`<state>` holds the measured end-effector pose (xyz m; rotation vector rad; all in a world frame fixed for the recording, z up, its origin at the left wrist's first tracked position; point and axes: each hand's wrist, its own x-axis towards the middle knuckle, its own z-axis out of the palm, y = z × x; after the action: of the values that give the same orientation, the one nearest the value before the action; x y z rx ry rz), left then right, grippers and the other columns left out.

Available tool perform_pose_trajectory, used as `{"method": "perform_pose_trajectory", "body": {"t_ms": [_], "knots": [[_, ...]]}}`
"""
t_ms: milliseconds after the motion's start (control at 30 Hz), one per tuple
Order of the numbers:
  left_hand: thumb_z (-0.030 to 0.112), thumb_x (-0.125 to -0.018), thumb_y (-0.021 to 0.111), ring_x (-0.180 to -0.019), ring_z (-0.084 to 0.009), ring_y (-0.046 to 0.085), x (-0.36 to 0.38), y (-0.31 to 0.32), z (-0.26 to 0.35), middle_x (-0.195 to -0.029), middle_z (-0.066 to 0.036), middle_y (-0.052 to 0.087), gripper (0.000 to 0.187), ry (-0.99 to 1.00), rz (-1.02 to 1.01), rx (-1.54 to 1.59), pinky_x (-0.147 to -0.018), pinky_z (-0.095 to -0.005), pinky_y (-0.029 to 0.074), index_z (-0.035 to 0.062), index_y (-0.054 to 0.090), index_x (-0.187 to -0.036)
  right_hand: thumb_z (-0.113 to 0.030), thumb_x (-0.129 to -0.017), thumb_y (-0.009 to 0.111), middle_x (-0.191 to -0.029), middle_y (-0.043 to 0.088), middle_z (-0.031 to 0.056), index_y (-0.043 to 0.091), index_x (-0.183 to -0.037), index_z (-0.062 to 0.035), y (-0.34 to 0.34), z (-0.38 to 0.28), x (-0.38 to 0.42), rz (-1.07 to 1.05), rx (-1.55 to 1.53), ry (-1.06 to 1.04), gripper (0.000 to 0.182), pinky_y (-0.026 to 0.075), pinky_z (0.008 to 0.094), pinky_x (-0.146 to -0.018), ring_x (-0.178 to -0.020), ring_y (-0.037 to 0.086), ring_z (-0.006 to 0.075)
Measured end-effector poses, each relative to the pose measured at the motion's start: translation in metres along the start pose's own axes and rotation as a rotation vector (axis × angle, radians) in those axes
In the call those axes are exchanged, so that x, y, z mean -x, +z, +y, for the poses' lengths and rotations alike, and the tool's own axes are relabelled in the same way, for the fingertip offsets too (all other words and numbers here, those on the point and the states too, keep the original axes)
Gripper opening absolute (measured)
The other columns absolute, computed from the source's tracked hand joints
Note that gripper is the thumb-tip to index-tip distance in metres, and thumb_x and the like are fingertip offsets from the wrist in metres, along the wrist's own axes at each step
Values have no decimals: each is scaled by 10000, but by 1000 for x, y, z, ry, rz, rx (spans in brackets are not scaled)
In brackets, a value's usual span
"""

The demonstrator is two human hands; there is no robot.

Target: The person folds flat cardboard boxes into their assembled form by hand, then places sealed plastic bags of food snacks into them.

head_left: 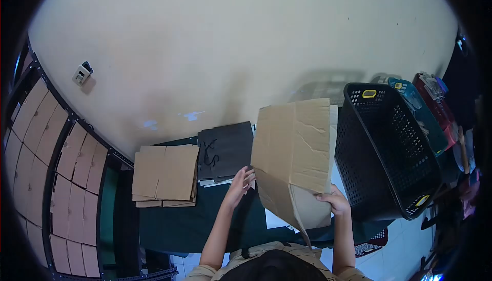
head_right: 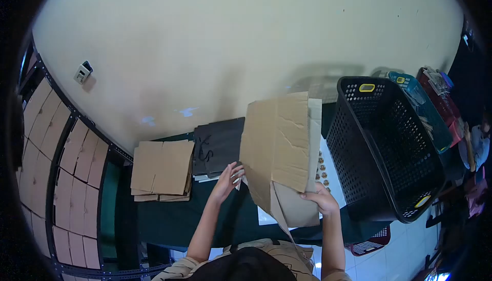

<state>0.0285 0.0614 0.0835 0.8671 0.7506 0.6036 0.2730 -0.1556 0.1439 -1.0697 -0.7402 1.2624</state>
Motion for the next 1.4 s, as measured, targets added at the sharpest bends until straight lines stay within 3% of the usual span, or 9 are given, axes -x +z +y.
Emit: {"method": "perform_pose_trajectory", "body": {"t_ms": [100,233,333,600,767,1067,1167,1233,1400], "knots": [[345,-901,489,-948,-122,525,-11,11,3,-970,-3,542,362,144,81,-89,-800,-238,402,96,449,-1161,-63,-708,642,-953,618,42,600,-1015,22,-4,-1,-7,-24,40,-14,321,387,251,-843,-894,547,116],[305,-886,531,-920,-122,531,-18,15,8,-956,-7,547,327,317,198,-168,-736,-217,410,94,453,-1124,-32,-721,626,-934,624,38,597,-1022,20,-17,-7,-16,-22,107,-3,307,411,255,-816,-842,565,116],[236,-908,492,-951,-149,540,-16,13,22,-1022,-49,525,234,285,-22,176,-826,-286,445,80,424,-1070,-26,-750,593,-972,619,50,578,-1058,24,-18,-8,-33,19,173,18,312,408,256,-834,-878,562,119],[169,-915,456,-1060,-216,504,-46,-19,3,-1093,-72,514,210,393,103,527,-964,-356,405,45,444,-1084,-3,-805,501,-1180,530,69,478,-1220,4,21,-1,-79,87,170,-162,416,369,259,-915,-1053,497,136],[221,-950,349,-1149,-210,462,-56,-49,-13,-1258,-86,473,339,266,-140,875,-974,-342,383,38,417,-1226,27,-795,483,-1204,512,88,443,-1250,9,32,10,-90,37,73,-10,456,388,250,-902,-1047,505,132],[195,-935,373,-1004,-242,561,-79,-101,-27,-1125,-146,556,317,119,-236,1026,-877,-384,459,-8,468,-1159,-13,-788,510,-1225,501,97,462,-1228,25,39,3,-86,3,-7,5,444,353,288,-948,-1049,504,150],[318,-929,391,-1010,-259,556,-72,-101,-22,-1100,-140,572,382,32,81,538,-861,-403,459,6,516,-1111,0,-788,499,-1187,521,112,440,-1241,30,35,-6,-85,100,-80,-84,458,375,288,-925,-1034,514,167],[343,-923,395,-1012,-267,553,-66,-106,-18,-1100,-140,571,408,-25,63,637,-864,-407,452,8,510,-1128,19,-798,486,-1091,554,126,392,-1274,-3,28,-8,-82,199,-168,-112,486,452,307,-849,-945,567,188],[359,-925,380,-1034,-271,534,-44,-91,-13,-1146,-121,549,408,-114,279,579,-865,-388,442,56,486,-1178,53,-792,438,-1176,511,132,373,-1285,22,32,-4,-80,202,-122,-141,498,402,288,-902,-1053,507,188]]}}
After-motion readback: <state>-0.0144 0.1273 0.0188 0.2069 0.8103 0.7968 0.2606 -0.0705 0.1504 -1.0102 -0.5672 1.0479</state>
